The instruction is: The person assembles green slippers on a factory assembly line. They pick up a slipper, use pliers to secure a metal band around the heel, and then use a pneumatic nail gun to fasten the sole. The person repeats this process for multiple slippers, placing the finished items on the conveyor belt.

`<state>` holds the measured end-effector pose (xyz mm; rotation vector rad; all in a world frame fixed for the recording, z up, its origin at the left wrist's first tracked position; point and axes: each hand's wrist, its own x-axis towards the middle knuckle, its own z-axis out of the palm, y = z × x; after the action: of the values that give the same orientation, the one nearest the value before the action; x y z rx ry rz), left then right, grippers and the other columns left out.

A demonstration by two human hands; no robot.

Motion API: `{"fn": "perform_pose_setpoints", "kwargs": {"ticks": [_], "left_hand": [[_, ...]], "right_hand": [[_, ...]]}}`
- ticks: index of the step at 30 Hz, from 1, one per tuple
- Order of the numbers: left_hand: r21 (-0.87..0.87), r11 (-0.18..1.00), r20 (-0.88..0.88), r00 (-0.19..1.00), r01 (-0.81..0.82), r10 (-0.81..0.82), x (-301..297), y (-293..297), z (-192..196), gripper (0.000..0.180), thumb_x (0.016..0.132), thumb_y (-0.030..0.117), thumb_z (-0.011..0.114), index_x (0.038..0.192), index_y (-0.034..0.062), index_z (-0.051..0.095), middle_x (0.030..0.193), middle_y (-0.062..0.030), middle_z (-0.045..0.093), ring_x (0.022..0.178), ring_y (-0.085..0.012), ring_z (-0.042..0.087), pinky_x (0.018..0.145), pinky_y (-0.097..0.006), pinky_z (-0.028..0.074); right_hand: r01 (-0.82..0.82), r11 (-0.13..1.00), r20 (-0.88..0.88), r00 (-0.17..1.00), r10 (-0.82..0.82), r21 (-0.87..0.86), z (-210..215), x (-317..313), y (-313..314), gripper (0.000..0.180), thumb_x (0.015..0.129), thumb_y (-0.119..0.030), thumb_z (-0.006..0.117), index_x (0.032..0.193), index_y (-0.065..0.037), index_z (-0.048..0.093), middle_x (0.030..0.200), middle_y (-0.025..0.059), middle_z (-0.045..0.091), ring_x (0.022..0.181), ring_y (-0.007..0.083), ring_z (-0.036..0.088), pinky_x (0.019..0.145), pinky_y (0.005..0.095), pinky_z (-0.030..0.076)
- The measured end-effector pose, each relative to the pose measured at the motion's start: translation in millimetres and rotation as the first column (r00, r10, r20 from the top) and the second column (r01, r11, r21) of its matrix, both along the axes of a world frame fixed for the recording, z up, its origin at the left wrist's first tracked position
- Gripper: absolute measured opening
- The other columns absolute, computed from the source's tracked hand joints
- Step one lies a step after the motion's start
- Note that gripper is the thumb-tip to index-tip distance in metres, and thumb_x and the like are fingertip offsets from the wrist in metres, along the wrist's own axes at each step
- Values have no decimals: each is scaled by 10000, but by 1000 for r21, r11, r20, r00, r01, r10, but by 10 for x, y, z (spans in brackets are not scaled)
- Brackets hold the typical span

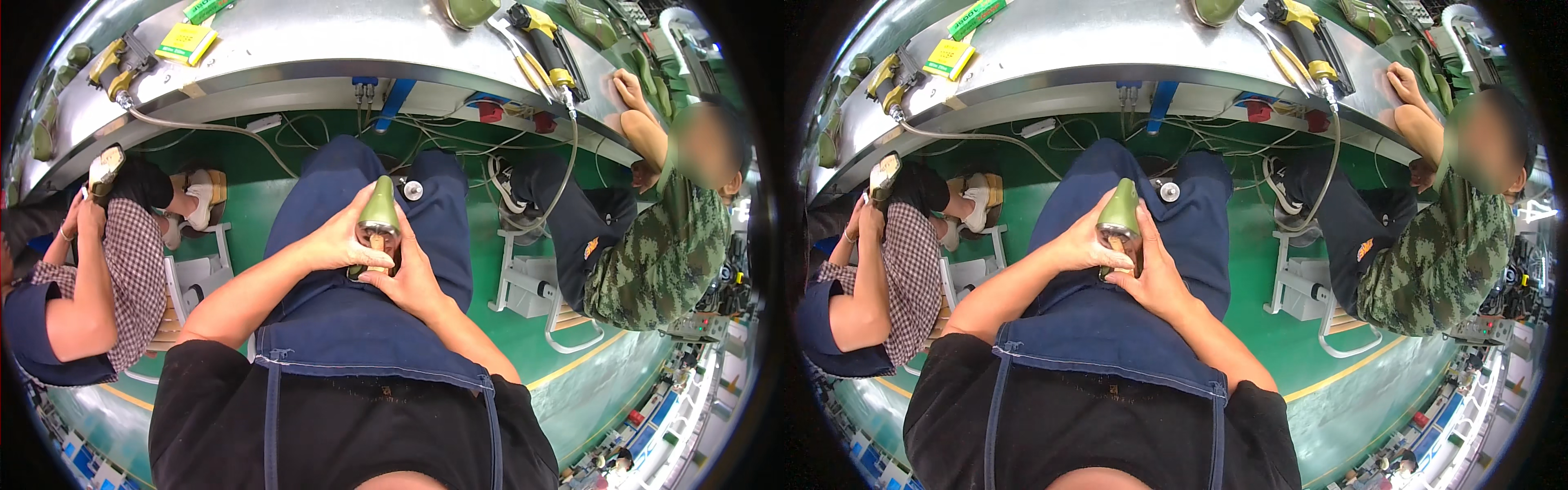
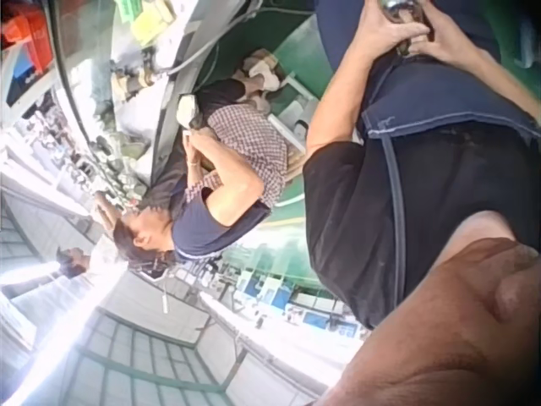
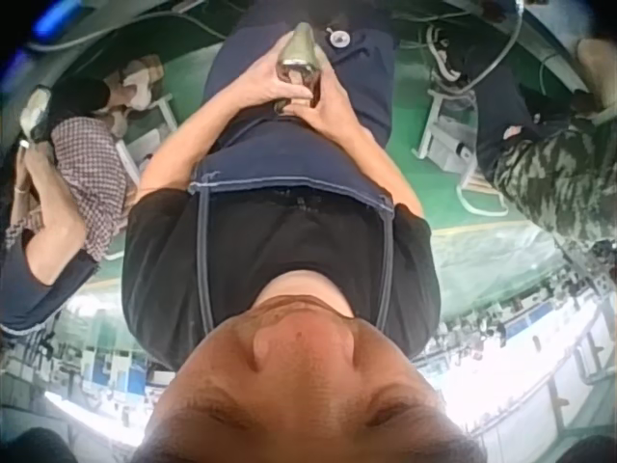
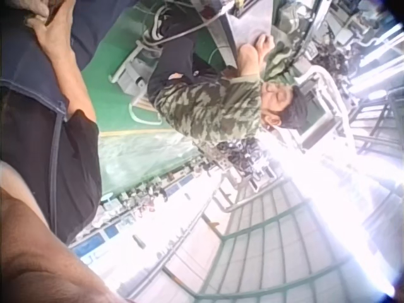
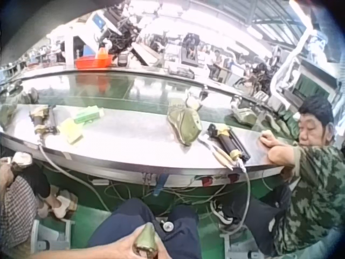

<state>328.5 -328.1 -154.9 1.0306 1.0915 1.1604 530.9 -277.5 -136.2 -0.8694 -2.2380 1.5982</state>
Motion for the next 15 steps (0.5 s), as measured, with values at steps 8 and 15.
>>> {"fn": "perform_pose_setpoints", "kwargs": {"ticks": [8,15], "left_hand": [[554,831,-212,955,-57,207,-199,333,474,1122,665,188,1003,1545,34,324,1482,-187,468,1302,-291,569,1056,-430,506],[870,488,-364,757,69,542,-355,705,1021,773,747,51,875,1398,12,460,1379,-258,580,1224,-403,613,1034,-470,522]], "right_hand": [[109,871,-276,961,31,479,603,-80,393,836,712,-12,894,1467,-36,537,1502,232,544,1325,414,586,1072,466,517],[278,733,-521,845,121,620,1036,-117,380,518,686,-22,917,1155,-73,703,1148,128,667,1035,321,670,885,423,570]]}}
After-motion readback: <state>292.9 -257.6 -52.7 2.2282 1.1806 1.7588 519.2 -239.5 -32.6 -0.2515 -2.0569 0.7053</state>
